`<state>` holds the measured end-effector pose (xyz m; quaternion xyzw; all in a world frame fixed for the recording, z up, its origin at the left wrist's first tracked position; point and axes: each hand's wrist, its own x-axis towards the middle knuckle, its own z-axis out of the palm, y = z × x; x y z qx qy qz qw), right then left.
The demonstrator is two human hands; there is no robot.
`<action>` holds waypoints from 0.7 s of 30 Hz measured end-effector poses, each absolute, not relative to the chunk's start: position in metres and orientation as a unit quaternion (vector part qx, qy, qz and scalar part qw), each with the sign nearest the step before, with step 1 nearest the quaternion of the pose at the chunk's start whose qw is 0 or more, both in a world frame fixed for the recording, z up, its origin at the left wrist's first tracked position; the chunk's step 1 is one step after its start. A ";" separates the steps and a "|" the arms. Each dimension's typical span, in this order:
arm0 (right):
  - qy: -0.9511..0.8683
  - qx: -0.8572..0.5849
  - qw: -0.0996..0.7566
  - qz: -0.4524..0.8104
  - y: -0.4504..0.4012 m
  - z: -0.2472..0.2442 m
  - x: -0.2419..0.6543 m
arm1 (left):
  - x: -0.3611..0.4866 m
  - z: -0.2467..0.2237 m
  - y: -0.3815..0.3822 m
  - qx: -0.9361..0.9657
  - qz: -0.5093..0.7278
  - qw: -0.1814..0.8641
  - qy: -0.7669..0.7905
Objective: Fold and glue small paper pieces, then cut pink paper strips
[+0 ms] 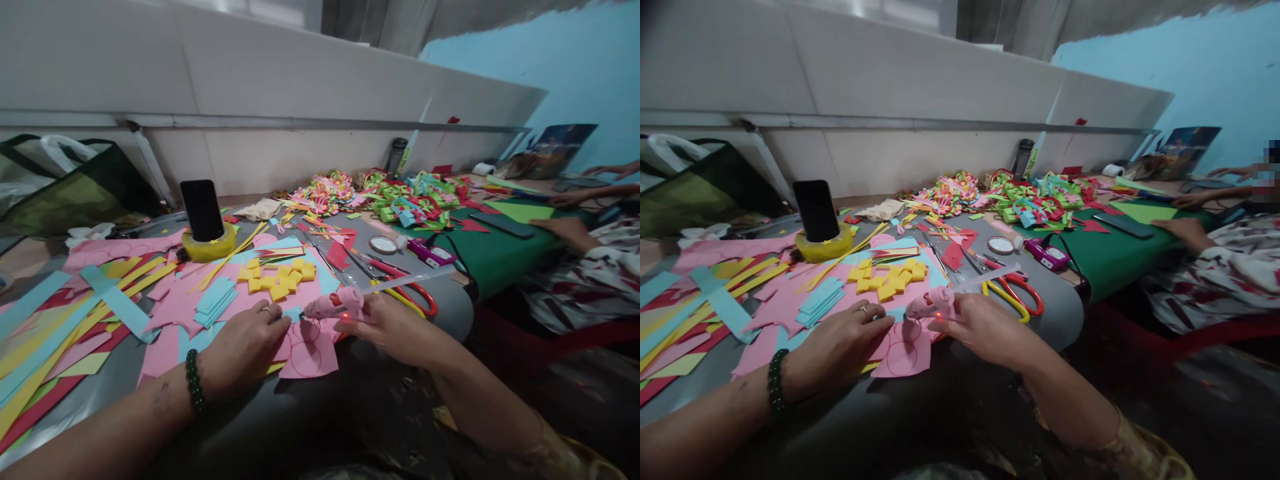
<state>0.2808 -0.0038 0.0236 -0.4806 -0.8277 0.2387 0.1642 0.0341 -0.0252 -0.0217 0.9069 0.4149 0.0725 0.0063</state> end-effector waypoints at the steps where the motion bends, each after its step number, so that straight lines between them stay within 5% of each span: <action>1: -0.829 -0.480 0.154 0.241 -0.004 0.024 0.282 | 0.034 -0.022 -0.025 0.907 0.072 0.006 0.415; 4: -0.823 -0.486 0.158 0.250 -0.005 0.026 0.286 | 0.033 -0.022 -0.025 0.906 0.071 0.010 0.417; 9: -0.793 -0.432 0.287 0.319 0.000 0.029 0.290 | 0.033 -0.022 -0.025 0.902 0.081 0.024 0.423; 15: -0.617 -0.601 0.464 0.208 0.034 0.026 0.340 | 0.036 -0.018 -0.028 0.886 0.057 0.053 0.457; 21: -0.542 -0.712 0.434 0.111 0.090 0.010 0.416 | 0.034 -0.023 -0.030 0.882 0.070 0.066 0.462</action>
